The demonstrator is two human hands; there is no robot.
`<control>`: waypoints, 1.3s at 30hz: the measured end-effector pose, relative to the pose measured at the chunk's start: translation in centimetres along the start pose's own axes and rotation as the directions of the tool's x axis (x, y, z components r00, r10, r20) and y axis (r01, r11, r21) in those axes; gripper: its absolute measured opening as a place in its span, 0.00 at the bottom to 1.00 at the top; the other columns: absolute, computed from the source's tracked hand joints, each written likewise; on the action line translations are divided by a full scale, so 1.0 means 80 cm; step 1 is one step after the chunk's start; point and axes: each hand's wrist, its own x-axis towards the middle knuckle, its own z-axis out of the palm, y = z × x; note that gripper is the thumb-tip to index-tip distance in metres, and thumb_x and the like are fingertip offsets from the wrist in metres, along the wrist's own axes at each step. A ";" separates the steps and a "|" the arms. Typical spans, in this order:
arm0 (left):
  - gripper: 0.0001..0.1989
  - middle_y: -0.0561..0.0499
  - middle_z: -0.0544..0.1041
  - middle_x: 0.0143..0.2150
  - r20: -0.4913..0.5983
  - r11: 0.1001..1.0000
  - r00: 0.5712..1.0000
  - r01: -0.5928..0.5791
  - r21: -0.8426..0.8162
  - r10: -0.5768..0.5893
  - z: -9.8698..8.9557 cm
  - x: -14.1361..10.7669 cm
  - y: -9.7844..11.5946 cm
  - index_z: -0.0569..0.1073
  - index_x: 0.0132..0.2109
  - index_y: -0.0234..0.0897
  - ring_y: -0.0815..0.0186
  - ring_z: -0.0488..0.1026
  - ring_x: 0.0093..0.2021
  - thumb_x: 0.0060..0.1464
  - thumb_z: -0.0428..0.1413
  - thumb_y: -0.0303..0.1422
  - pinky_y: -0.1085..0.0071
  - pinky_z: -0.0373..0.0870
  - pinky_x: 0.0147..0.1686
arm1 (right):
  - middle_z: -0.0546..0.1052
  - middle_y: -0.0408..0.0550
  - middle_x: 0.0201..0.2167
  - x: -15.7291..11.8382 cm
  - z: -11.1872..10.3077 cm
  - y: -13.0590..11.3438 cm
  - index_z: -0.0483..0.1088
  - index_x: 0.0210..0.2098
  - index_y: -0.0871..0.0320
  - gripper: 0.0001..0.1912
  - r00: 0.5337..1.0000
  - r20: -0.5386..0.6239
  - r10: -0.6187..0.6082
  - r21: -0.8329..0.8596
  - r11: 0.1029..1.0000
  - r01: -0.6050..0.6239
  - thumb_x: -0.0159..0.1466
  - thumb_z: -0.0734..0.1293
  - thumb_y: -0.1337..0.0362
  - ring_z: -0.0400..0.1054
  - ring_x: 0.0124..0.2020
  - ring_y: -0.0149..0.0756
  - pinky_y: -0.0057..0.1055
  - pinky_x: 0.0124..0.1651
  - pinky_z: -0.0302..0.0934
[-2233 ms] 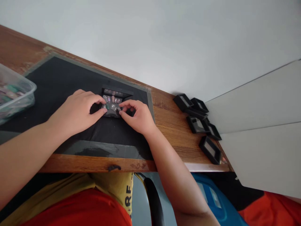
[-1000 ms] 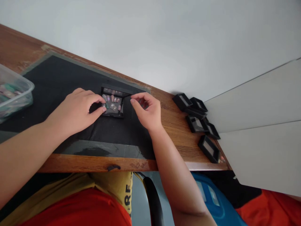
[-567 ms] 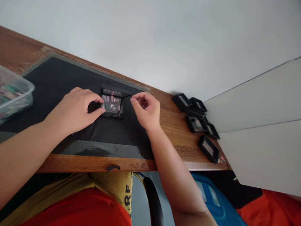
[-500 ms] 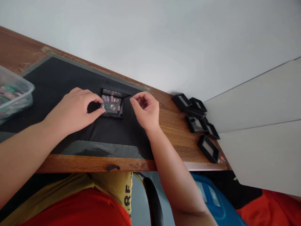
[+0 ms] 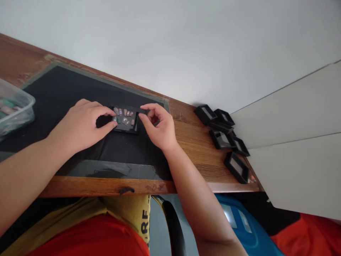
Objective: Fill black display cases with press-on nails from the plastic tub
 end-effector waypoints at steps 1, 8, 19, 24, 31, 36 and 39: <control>0.25 0.41 0.81 0.50 -0.001 1.000 1.000 0.008 -0.002 -0.008 -0.001 0.000 0.001 0.80 0.53 0.40 0.42 0.71 0.54 0.64 0.49 0.50 0.46 0.69 0.57 | 0.66 0.36 0.24 0.000 -0.001 0.000 0.76 0.45 0.55 0.07 1.000 0.010 0.008 0.007 1.000 -0.008 0.68 0.69 0.63 0.59 0.26 0.29 0.31 0.33 0.58; 0.21 0.40 0.81 0.49 -0.045 0.997 0.997 0.059 -0.044 -0.061 -0.009 0.000 0.005 0.78 0.49 0.38 0.43 0.72 0.54 0.62 0.50 0.48 0.47 0.69 0.58 | 0.66 0.36 0.23 -0.004 -0.006 -0.004 0.75 0.41 0.57 0.10 0.990 0.133 0.056 0.084 0.994 -0.067 0.66 0.72 0.56 0.57 0.24 0.27 0.29 0.30 0.55; 0.24 0.40 0.82 0.52 -0.011 0.994 0.995 0.099 -0.042 -0.100 -0.007 0.003 -0.002 0.81 0.54 0.39 0.42 0.73 0.58 0.65 0.45 0.43 0.45 0.67 0.61 | 0.68 0.37 0.24 -0.005 -0.009 -0.006 0.74 0.35 0.58 0.11 0.967 0.248 0.064 0.028 0.997 -0.073 0.68 0.71 0.56 0.58 0.25 0.26 0.28 0.30 0.53; 0.30 0.37 0.79 0.57 0.028 0.996 0.996 0.088 0.014 -0.088 0.000 0.002 0.002 0.80 0.58 0.37 0.39 0.70 0.60 0.67 0.42 0.49 0.42 0.68 0.61 | 0.68 0.38 0.24 -0.003 -0.011 -0.007 0.74 0.35 0.58 0.12 0.974 0.217 0.065 0.045 0.996 -0.076 0.68 0.71 0.55 0.59 0.26 0.27 0.29 0.32 0.55; 0.32 0.38 0.74 0.62 0.057 0.993 0.994 0.088 0.085 -0.093 0.011 0.000 0.005 0.80 0.60 0.47 0.35 0.66 0.63 0.67 0.41 0.55 0.35 0.65 0.60 | 0.67 0.38 0.24 -0.001 -0.010 -0.008 0.73 0.35 0.58 0.14 0.964 0.248 0.093 0.116 0.985 -0.125 0.68 0.71 0.53 0.56 0.25 0.27 0.28 0.30 0.52; 0.31 0.38 0.74 0.61 0.046 0.994 0.994 0.092 0.057 -0.095 0.012 0.000 0.004 0.80 0.60 0.48 0.34 0.66 0.63 0.66 0.43 0.55 0.35 0.64 0.61 | 0.67 0.38 0.24 -0.001 -0.011 -0.009 0.73 0.35 0.57 0.14 0.964 0.248 0.094 0.107 0.987 -0.124 0.68 0.71 0.53 0.56 0.25 0.27 0.28 0.31 0.53; 0.29 0.39 0.75 0.61 0.040 0.993 0.993 0.113 0.021 -0.114 0.009 0.000 0.005 0.80 0.59 0.49 0.34 0.66 0.65 0.65 0.44 0.55 0.34 0.64 0.61 | 0.67 0.38 0.24 -0.001 -0.014 -0.011 0.73 0.35 0.57 0.13 0.959 0.257 0.116 0.091 0.985 -0.143 0.68 0.71 0.54 0.56 0.26 0.27 0.28 0.31 0.53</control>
